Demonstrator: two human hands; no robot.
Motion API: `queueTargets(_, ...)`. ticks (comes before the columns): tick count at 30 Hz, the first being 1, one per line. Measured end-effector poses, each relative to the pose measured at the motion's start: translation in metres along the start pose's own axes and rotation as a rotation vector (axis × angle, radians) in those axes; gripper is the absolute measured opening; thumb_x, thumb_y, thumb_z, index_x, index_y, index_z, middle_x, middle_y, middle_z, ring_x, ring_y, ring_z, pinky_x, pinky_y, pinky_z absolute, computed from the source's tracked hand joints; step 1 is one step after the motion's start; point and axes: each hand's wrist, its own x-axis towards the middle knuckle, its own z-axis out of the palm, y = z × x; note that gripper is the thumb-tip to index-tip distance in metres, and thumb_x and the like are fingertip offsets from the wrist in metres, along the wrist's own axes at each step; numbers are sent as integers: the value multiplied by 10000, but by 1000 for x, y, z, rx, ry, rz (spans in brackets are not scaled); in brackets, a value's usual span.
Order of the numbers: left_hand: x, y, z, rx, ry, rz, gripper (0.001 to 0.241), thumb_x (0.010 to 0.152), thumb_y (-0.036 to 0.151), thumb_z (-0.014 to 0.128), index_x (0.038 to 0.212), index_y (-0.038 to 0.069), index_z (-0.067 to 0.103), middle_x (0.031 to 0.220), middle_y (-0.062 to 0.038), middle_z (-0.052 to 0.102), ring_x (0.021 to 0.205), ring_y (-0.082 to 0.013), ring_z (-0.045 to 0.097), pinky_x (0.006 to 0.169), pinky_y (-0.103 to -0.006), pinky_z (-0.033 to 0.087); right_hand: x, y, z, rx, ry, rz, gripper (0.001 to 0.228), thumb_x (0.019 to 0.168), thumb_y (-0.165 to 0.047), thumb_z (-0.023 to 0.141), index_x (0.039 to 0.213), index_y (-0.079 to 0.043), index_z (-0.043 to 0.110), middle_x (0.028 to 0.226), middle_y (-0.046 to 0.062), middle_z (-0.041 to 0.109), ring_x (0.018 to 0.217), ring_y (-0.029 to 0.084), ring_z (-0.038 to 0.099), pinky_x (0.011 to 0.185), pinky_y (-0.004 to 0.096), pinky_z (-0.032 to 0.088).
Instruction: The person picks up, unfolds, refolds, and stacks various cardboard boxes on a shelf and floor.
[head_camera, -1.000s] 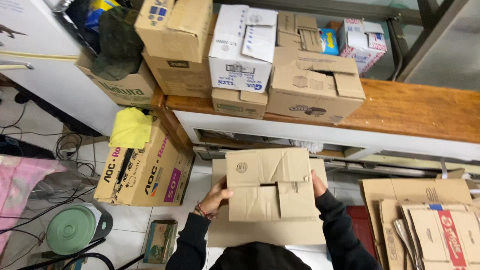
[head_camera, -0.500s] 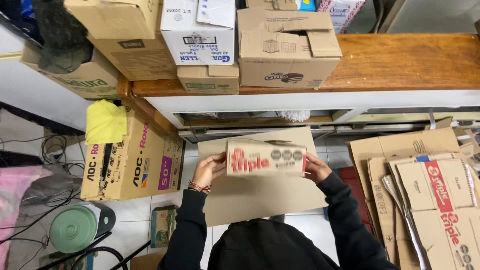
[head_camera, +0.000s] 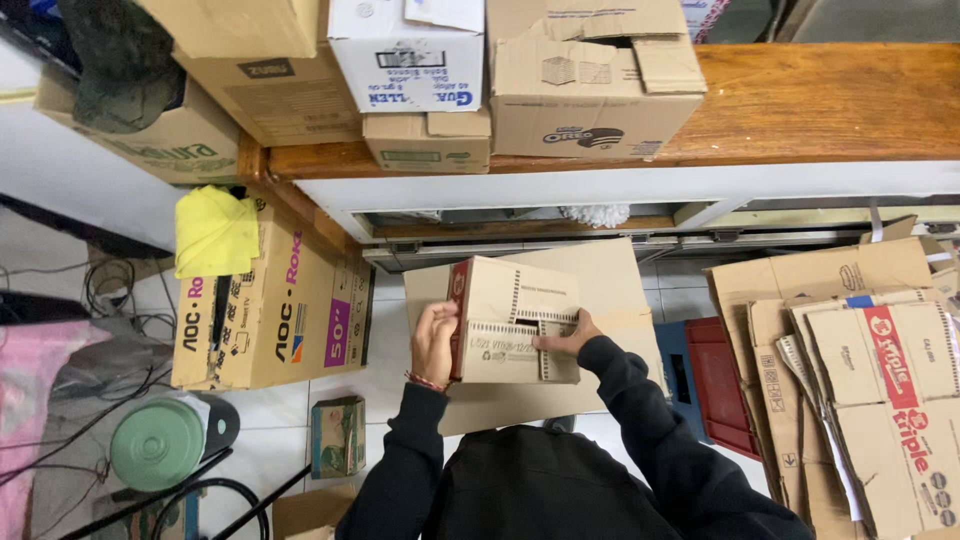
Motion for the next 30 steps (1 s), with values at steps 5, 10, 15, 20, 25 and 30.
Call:
queueTargets(5,-10,24,12,491,-63,-32,1349,970,739,1007,2005,226,310,1751,-263,601,1603,-509,696,1331,-634,615,13,3,42,84,77,54,1671,841,-525,1194,2073,-179,120,1993,338,459,1779,559,548,1487,687,461)
queueTargets(10,4,-2,21,824,15,-82,1701,896,626,1072,2084,195,-65,1880,-364,389,1756,-606,524,1368,-742,512,49,42,63,-141,152,-25,1539,818,-616,1161,2039,-302,279,1943,147,639,1730,420,673,1425,582,603)
queueTargets(15,5,-3,27,843,-26,-244,1814,853,748,1064,2066,238,-184,1887,-335,402,1780,-548,515,1371,-702,511,8,16,69,-170,155,-28,1412,920,-488,1103,2026,-227,266,1986,225,579,1782,473,605,1487,602,553)
queueTargets(20,12,-12,18,872,0,-237,1632,938,566,945,2082,193,-157,1837,-348,447,1714,-591,554,1356,-707,500,-59,-36,63,91,100,-87,1286,933,-206,998,2027,-114,327,1970,328,537,1739,590,590,1403,724,587)
queueTargets(25,30,6,-20,682,-185,-217,1624,867,480,889,2094,224,-143,1872,-372,419,1739,-626,540,1384,-690,475,10,14,38,244,38,-130,1221,963,-101,958,2027,-100,357,1960,372,520,1754,659,538,1390,814,523)
queueTargets(30,122,-154,-53,133,-456,-376,1321,963,594,793,2102,235,227,1951,-355,492,1776,-566,552,1434,-642,481,28,44,-2,346,-30,-425,819,1085,28,629,1903,-21,638,1899,351,649,1771,569,575,1437,687,499)
